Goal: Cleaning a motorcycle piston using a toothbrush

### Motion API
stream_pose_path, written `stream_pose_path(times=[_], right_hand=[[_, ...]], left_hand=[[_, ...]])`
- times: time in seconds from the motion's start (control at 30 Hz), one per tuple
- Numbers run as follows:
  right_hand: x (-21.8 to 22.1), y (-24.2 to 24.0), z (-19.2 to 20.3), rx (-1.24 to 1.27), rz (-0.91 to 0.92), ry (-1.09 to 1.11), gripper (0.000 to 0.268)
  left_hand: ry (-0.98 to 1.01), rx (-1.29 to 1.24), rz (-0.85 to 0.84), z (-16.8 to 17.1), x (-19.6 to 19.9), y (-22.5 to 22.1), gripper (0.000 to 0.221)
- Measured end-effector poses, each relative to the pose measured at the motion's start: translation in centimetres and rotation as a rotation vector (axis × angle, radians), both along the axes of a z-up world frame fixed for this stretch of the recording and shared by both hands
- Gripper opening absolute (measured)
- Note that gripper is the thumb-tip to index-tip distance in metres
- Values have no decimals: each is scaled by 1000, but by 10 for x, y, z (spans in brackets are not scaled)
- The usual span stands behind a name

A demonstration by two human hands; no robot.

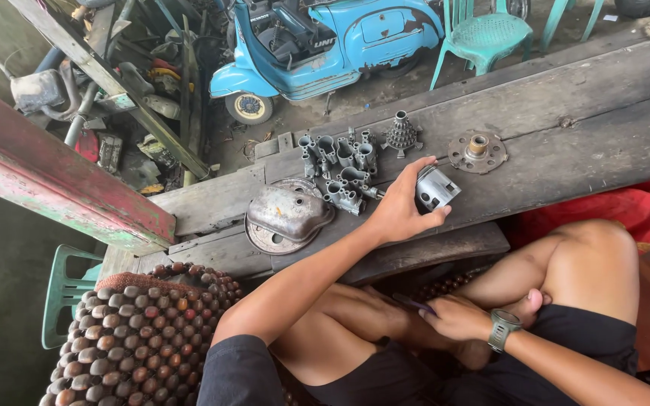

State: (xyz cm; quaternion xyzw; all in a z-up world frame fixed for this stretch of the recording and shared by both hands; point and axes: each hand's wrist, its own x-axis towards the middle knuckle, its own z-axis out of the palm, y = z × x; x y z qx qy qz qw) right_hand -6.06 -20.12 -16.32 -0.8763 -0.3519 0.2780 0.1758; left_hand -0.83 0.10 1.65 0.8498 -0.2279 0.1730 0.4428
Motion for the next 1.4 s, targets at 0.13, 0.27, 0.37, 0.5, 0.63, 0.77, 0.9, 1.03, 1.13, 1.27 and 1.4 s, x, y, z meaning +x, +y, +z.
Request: stream_pose_path(times=[0.13, 0.27, 0.37, 0.5, 0.63, 0.77, 0.9, 1.03, 1.13, 1.27, 1.4], right_hand=[[-8, 15, -1, -10, -102, 198, 40], [-40, 24, 18, 129, -372, 218, 37], [-61, 22, 22, 136, -497, 161, 34], [-52, 10, 30, 98, -482, -108, 29], [-53, 8, 35, 141, -417, -171, 27], [-33, 17, 38, 139, -355, -249, 24], [-30, 5, 38, 141, -195, -287, 22], [-29, -10, 39, 169, -118, -271, 25], [-31, -28, 43, 272, -115, -320, 32], [-24, -58, 79, 407, -174, -157, 24], [1, -72, 147, 572, -238, -360, 15]], left_hand=[[-21, -9, -19, -7, 0, 1, 87], [-67, 2, -28, -4, 0, 2, 88], [-53, 3, -32, -6, -3, 2, 88], [-62, 4, -45, -5, -2, 4, 86], [-43, -32, -61, -7, -7, 4, 86], [-36, -25, -25, 6, -3, 7, 87], [7, -34, -22, 5, -5, 4, 86], [58, -56, -13, 10, -6, 3, 86], [55, -39, -16, 12, -6, 1, 85], [85, -57, -20, 16, -6, 0, 84], [76, -34, -19, 17, -2, -1, 85]])
